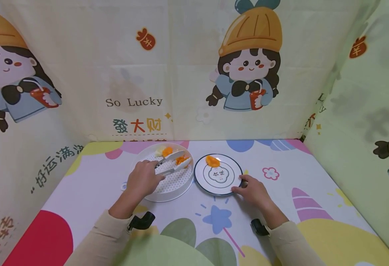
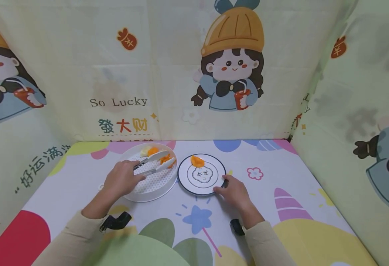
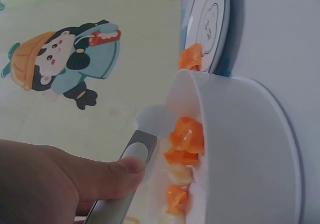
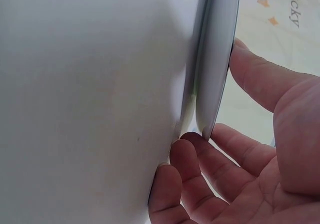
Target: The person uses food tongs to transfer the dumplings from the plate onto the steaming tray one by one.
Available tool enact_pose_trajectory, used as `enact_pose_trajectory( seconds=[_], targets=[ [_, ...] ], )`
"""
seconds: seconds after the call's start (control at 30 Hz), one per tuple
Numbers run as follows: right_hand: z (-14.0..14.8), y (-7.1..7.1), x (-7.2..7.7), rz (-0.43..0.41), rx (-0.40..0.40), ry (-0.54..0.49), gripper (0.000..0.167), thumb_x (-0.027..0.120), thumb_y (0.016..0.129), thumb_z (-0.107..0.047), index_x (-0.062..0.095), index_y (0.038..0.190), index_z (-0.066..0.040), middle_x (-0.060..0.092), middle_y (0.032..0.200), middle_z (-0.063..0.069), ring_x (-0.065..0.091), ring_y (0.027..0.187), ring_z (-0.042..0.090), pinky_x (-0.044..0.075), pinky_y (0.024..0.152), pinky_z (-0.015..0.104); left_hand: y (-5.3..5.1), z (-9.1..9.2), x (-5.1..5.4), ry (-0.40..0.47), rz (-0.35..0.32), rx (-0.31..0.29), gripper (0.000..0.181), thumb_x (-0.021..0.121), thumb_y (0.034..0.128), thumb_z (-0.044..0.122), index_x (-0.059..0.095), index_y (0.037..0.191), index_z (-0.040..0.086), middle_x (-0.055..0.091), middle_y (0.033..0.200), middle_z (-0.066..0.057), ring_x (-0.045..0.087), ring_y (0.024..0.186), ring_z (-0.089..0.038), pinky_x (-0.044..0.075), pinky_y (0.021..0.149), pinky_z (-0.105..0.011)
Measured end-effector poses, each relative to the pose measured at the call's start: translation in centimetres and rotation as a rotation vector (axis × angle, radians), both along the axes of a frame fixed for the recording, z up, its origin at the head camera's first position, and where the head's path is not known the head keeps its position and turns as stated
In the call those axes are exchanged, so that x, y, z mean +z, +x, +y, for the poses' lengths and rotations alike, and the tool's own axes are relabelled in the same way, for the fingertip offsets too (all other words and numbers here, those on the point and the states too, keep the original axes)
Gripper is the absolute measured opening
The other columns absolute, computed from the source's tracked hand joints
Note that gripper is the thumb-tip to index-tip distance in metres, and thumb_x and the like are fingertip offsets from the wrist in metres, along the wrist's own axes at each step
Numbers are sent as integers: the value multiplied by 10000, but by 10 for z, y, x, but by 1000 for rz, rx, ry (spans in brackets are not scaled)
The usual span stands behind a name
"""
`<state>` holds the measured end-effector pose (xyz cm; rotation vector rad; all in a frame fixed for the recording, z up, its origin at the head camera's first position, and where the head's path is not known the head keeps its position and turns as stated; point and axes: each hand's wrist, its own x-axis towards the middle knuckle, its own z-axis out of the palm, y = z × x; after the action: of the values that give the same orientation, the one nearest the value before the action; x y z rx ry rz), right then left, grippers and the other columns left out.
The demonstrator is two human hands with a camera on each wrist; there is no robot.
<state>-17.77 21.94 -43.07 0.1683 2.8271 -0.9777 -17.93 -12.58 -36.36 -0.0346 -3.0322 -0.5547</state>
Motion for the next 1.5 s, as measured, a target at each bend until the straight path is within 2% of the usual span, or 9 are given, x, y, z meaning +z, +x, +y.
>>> enact_pose_trajectory(
  seconds=[0.17, 0.4, 0.73, 0.9, 1.03, 1.3, 1.5],
  targets=[
    [0, 2, 3, 22, 8, 4, 694, 768, 884, -334, 511, 1408, 42, 550, 1345, 293, 498, 1216, 439, 427, 1006, 562, 1, 4, 7, 7, 30, -3, 589, 824, 831, 251, 627, 1329, 6, 618, 1181, -217, 538, 1015, -337, 561, 758, -478],
    [-1, 2, 4, 18, -5, -1, 682, 768, 887, -311, 507, 1412, 39, 568, 1322, 284, 511, 1196, 419, 436, 1001, 546, -2, 20, 11, -11, 23, -72, 612, 827, 832, 290, 623, 1347, 30, 613, 1260, -204, 541, 1104, -354, 546, 847, -505],
    [-1, 1, 1, -6, -20, -18, 699, 770, 885, -323, 498, 1428, 23, 538, 1365, 282, 483, 1243, 431, 431, 1009, 557, -3, 56, 8, -44, -14, -141, 564, 842, 824, 293, 661, 1323, 103, 623, 1212, -149, 539, 1063, -303, 565, 803, -435],
    [0, 1, 1, 7, -9, -20, 688, 769, 885, -318, 506, 1420, 26, 534, 1371, 285, 478, 1256, 435, 408, 1028, 563, -7, 66, 4, -60, -25, -166, 505, 845, 823, 283, 694, 1265, 92, 624, 1096, -123, 527, 953, -272, 558, 729, -388],
    [1, 0, 2, 18, 1, -14, 679, 769, 884, -326, 519, 1408, 27, 539, 1361, 290, 481, 1251, 439, 401, 1028, 566, -10, 72, 2, -80, -8, -181, 473, 847, 821, 284, 709, 1218, 66, 617, 1036, -110, 515, 897, -256, 536, 669, -341],
    [1, 1, 3, 12, -1, -8, 688, 769, 884, -343, 518, 1412, 20, 539, 1359, 290, 490, 1227, 434, 418, 1011, 563, -18, 84, 0, -127, -12, -185, 527, 830, 836, 307, 663, 1284, 84, 611, 1124, -123, 496, 989, -268, 521, 774, -372],
    [1, 1, 2, 15, 0, -14, 685, 771, 880, -344, 524, 1408, 18, 527, 1376, 288, 487, 1224, 430, 412, 1015, 561, -24, 85, -4, -123, -21, -176, 537, 839, 827, 306, 661, 1276, 73, 614, 1073, -112, 494, 960, -257, 515, 753, -352]
  ],
)
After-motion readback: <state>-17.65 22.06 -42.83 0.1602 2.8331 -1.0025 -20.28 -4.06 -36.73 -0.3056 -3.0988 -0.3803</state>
